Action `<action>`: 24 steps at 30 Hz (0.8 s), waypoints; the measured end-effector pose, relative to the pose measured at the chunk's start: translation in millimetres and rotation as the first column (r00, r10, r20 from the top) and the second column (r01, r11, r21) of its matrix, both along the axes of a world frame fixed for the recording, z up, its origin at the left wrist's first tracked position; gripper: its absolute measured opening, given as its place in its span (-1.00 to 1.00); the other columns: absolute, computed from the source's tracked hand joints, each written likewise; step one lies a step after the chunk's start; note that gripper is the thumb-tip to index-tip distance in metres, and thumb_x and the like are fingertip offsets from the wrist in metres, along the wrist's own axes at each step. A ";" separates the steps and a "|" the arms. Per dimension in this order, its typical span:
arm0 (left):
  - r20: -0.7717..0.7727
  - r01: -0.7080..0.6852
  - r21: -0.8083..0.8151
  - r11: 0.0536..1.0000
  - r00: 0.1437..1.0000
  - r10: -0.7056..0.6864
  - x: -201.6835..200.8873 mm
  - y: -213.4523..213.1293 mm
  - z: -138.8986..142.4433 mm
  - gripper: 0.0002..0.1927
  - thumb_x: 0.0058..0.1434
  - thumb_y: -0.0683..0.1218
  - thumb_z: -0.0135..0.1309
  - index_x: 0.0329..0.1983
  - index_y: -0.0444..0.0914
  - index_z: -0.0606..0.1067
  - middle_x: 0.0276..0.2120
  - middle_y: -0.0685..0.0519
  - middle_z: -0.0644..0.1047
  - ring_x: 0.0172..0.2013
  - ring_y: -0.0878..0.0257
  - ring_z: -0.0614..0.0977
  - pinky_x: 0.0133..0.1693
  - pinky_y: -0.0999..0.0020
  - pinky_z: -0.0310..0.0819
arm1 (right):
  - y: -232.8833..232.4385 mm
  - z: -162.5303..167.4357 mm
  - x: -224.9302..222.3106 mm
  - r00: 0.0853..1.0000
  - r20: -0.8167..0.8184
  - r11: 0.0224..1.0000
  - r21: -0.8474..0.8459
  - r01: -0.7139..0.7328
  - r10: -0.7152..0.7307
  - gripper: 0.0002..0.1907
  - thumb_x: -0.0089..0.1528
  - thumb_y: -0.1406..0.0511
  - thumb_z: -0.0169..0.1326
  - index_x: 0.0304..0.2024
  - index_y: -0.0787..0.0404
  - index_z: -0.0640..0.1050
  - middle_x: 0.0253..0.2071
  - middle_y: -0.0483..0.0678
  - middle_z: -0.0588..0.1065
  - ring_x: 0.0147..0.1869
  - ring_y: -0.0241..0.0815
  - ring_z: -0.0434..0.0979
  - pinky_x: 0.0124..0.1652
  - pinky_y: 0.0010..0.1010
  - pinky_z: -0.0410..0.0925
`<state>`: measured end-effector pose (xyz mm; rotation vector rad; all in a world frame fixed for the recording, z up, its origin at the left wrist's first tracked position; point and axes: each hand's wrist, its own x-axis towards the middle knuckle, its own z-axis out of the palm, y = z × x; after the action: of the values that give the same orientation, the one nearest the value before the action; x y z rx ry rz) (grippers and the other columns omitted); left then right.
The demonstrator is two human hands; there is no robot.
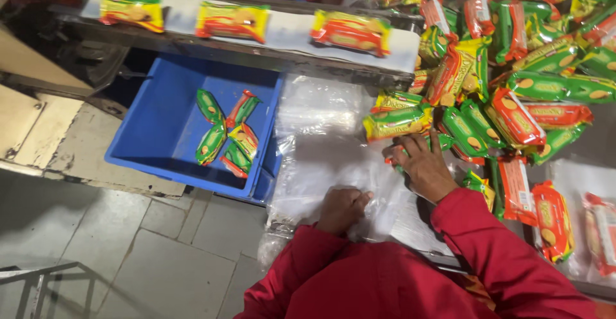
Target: The person picks individual packets of digestive biscuits from a pile on a metal table and places them into clear plastic bags. The person then places the filled bags into a blue bin. The person repeats this process continuously.
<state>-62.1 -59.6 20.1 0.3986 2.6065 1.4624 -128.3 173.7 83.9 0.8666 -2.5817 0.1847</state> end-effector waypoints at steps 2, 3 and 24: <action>0.141 -0.054 0.198 0.979 0.990 0.027 1.9 -4.0 0.8 -0.64 0.33 0.01 -0.01 -0.52 -0.27 0.55 -0.62 0.00 0.56 -0.57 0.17 0.60 -0.42 0.26 0.46 | 4.1 -8.8 -13.0 0.974 0.224 1.000 0.001 0.027 -0.026 -0.57 -0.15 0.38 0.35 -0.24 -0.07 0.60 0.03 -0.12 0.51 0.30 0.06 0.46 0.40 0.28 0.10; 0.158 -0.043 0.265 0.963 0.987 0.001 2.5 -6.6 0.6 -0.67 0.32 0.00 -0.02 -0.48 -0.27 0.54 -0.59 0.01 0.56 -0.55 0.18 0.62 -0.41 0.26 0.48 | 8.1 -12.4 -14.0 0.966 0.258 0.979 -0.200 0.033 0.021 -0.57 -0.10 0.39 0.37 -0.21 -0.02 0.57 0.06 -0.13 0.50 0.28 0.04 0.48 0.34 0.12 0.20; 0.117 -0.119 0.332 0.936 0.990 0.084 9.3 -20.5 11.6 -0.49 0.13 -0.02 0.35 -0.65 -0.29 0.26 -0.69 0.08 0.32 -0.68 0.35 0.37 -0.60 0.30 0.31 | -18.3 22.8 56.1 0.846 0.524 0.872 -0.454 0.186 0.092 -0.19 -0.21 0.53 0.20 0.12 0.04 0.43 0.10 -0.10 0.46 0.17 -0.10 0.45 0.17 -0.13 0.23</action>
<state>-52.7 -80.1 31.7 0.2163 2.3277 1.9198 -72.2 155.4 106.7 0.6072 -2.8209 1.1688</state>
